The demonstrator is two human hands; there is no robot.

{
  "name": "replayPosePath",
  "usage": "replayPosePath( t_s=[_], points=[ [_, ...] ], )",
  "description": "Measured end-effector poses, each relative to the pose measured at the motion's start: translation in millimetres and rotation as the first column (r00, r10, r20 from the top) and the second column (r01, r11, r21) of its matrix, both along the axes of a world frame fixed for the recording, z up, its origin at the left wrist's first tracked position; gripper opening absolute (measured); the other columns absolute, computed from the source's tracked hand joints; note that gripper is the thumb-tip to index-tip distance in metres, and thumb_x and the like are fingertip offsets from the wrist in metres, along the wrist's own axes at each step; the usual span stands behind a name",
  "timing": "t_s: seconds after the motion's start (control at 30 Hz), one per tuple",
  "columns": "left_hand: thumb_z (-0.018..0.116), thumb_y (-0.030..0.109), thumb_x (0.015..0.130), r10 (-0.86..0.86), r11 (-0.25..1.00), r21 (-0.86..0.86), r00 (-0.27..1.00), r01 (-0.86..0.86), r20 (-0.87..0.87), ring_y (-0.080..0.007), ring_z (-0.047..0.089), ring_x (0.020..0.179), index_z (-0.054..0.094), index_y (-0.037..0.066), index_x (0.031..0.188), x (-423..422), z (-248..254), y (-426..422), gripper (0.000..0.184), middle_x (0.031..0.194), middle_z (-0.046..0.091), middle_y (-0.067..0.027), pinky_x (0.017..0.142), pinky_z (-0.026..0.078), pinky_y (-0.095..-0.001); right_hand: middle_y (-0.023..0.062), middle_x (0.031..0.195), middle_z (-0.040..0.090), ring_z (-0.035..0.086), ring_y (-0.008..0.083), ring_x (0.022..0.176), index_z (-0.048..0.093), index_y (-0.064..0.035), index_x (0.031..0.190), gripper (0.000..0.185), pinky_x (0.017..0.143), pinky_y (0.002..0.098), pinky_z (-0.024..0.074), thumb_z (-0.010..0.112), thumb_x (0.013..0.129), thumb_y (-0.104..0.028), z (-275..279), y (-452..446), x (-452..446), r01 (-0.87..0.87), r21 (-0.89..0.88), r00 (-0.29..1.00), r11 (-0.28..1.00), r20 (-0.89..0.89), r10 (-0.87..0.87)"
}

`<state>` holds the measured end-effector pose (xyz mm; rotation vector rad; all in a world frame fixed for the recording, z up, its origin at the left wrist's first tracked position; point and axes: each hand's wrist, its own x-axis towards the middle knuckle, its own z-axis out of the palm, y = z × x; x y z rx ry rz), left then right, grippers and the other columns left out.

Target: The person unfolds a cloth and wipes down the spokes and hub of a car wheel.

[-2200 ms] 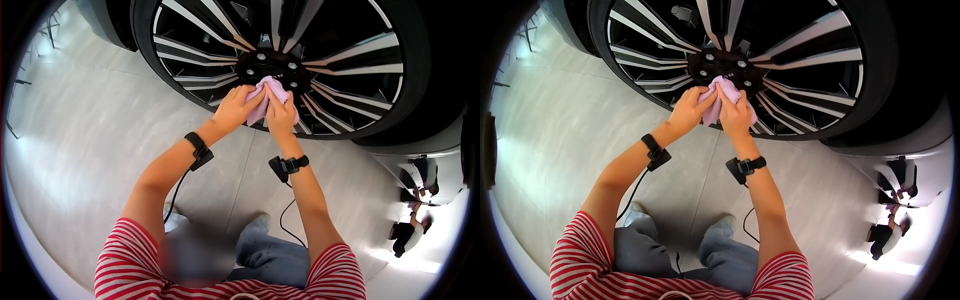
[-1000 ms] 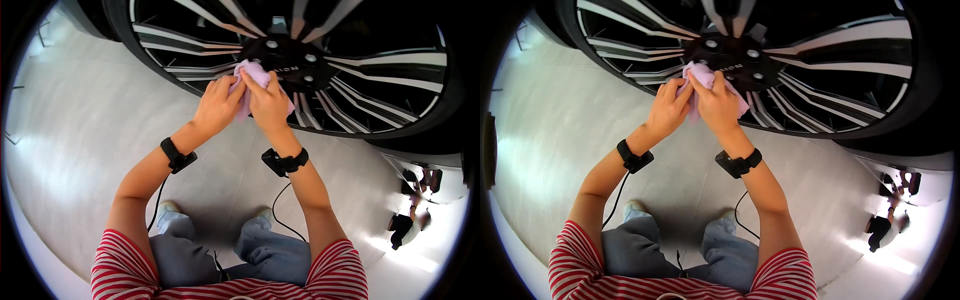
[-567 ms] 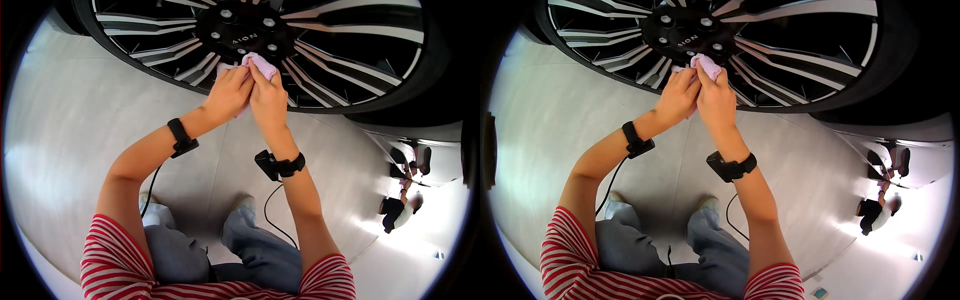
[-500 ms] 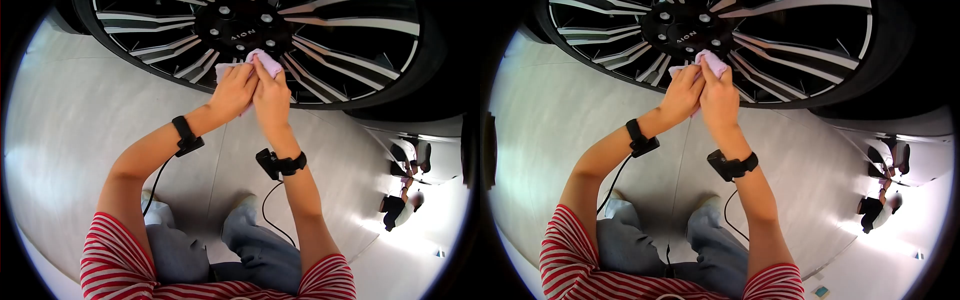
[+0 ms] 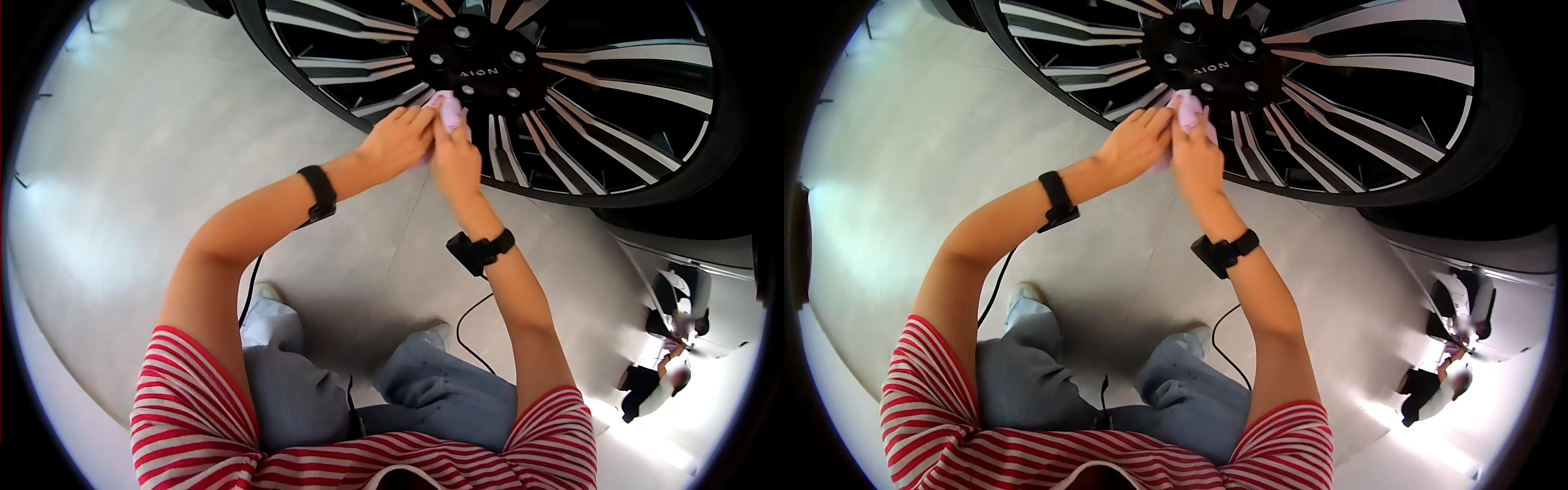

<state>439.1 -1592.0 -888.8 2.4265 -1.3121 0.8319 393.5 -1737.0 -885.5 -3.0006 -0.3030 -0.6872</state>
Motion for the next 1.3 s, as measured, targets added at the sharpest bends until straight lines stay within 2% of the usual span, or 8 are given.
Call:
replayPosePath(
  t_s=[0.13, 0.4, 0.53, 0.83, 0.93, 1.07, 1.27, 1.3],
  points=[
    [0.063, 0.011, 0.071, 0.051, 0.988, 0.144, 0.998, -0.053, 0.022, -0.0208, 0.051, 0.088, 0.061, 0.003, 0.107, 8.3, 7.4, 24.6, 0.037, 0.102, 0.051, -0.0061, 0.076, 0.041, -0.03, 0.0217, 0.119, 0.054, 0.065, 0.0328, 0.066, 0.048, -0.0075, 0.135, 0.055, 0.059, 0.0358, 0.0563, 0.056, 0.08, -0.002, -2.7, 27.9, 12.4, -0.024, 0.189, 0.999, 0.982, 0.051, 0.015],
    [0.064, 0.008, 0.074, -0.096, 0.959, -0.272, 0.995, 0.081, -0.042, -0.0278, 0.054, 0.095, 0.056, 0.001, 0.116, 28.0, 35.3, 29.8, 0.044, 0.109, 0.054, -0.0101, 0.082, 0.043, -0.0365, 0.0209, 0.111, 0.057, 0.064, 0.0329, 0.063, 0.05, -0.0135, 0.135, 0.056, 0.055, 0.0373, 0.055, 0.059, 0.079, -0.008, 33.6, 19.7, 37.2, -0.176, 0.211, 0.979, 0.962, 0.139, 0.149],
    [0.064, 0.007, 0.075, -0.02, 0.979, -0.201, 0.989, -0.01, -0.144, -0.0306, 0.052, 0.1, 0.054, -0.001, 0.119, 22.4, 28.0, 26.8, 0.045, 0.116, 0.051, -0.0144, 0.082, 0.042, -0.0381, 0.0203, 0.109, 0.057, 0.064, 0.0324, 0.063, 0.051, -0.0152, 0.135, 0.058, 0.055, 0.0361, 0.0547, 0.061, 0.078, -0.006, 27.0, 31.0, 45.1, -0.144, 0.184, 0.959, 0.972, 0.27, 0.091],
    [0.062, 0.002, 0.075, -0.077, 0.945, -0.327, 0.967, -0.006, -0.241, -0.0325, 0.052, 0.095, 0.053, -0.002, 0.118, 14.5, 24.8, 12.8, 0.044, 0.112, 0.05, -0.0157, 0.082, 0.043, -0.0394, 0.0161, 0.102, 0.056, 0.063, 0.0269, 0.063, 0.054, -0.0186, 0.133, 0.056, 0.054, 0.0327, 0.0535, 0.061, 0.078, -0.005, 39.1, 28.2, 31.8, -0.054, 0.205, 0.989, 0.977, 0.145, 0.025],
    [0.061, 0.001, 0.074, -0.029, 0.962, -0.267, 0.95, -0.058, -0.312, -0.0328, 0.051, 0.094, 0.053, -0.003, 0.115, 5.1, 23.5, 7.1, 0.041, 0.11, 0.05, -0.0169, 0.083, 0.044, -0.0396, 0.0205, 0.107, 0.057, 0.064, 0.03, 0.061, 0.058, -0.0195, 0.13, 0.054, 0.053, 0.0327, 0.0532, 0.062, 0.078, -0.004, 49.3, 27.6, 26.9, -0.045, 0.196, 0.993, 0.98, 0.119, 0.021],
    [0.061, 0.002, 0.072, -0.045, 0.969, -0.248, 0.979, -0.006, -0.199, -0.0287, 0.051, 0.088, 0.052, -0.005, 0.113, 5.2, 7.7, -4.4, 0.043, 0.103, 0.048, -0.0151, 0.075, 0.044, -0.0354, 0.0142, 0.1, 0.057, 0.064, 0.027, 0.066, 0.057, -0.0181, 0.13, 0.054, 0.054, 0.033, 0.0529, 0.062, 0.078, -0.005, 57.7, 21.2, 16.7, -0.009, 0.13, 1.0, 0.991, 0.028, 0.005],
    [0.06, 0.004, 0.074, -0.097, 0.974, -0.221, 0.977, 0.054, -0.189, -0.0301, 0.051, 0.09, 0.052, -0.004, 0.115, -5.3, 8.5, -19.4, 0.042, 0.104, 0.049, -0.015, 0.077, 0.045, -0.0371, 0.0172, 0.102, 0.058, 0.064, 0.0298, 0.06, 0.055, -0.019, 0.132, 0.057, 0.055, 0.035, 0.0533, 0.062, 0.077, -0.005, 59.1, -4.7, -3.7, 0.077, 0.068, 0.994, 0.995, -0.087, -0.071],
    [0.06, 0.005, 0.074, -0.117, 0.975, -0.207, 0.973, 0.075, -0.198, -0.0297, 0.051, 0.089, 0.052, -0.004, 0.115, -2.7, 12.6, -20.8, 0.042, 0.104, 0.049, -0.0147, 0.076, 0.045, -0.0366, 0.0204, 0.103, 0.061, 0.063, 0.0337, 0.064, 0.057, -0.0207, 0.13, 0.051, 0.057, 0.039, 0.0531, 0.055, 0.081, -0.007, 58.5, -8.6, -3.8, 0.099, 0.153, 0.992, 0.983, -0.092, -0.086]
  ],
)
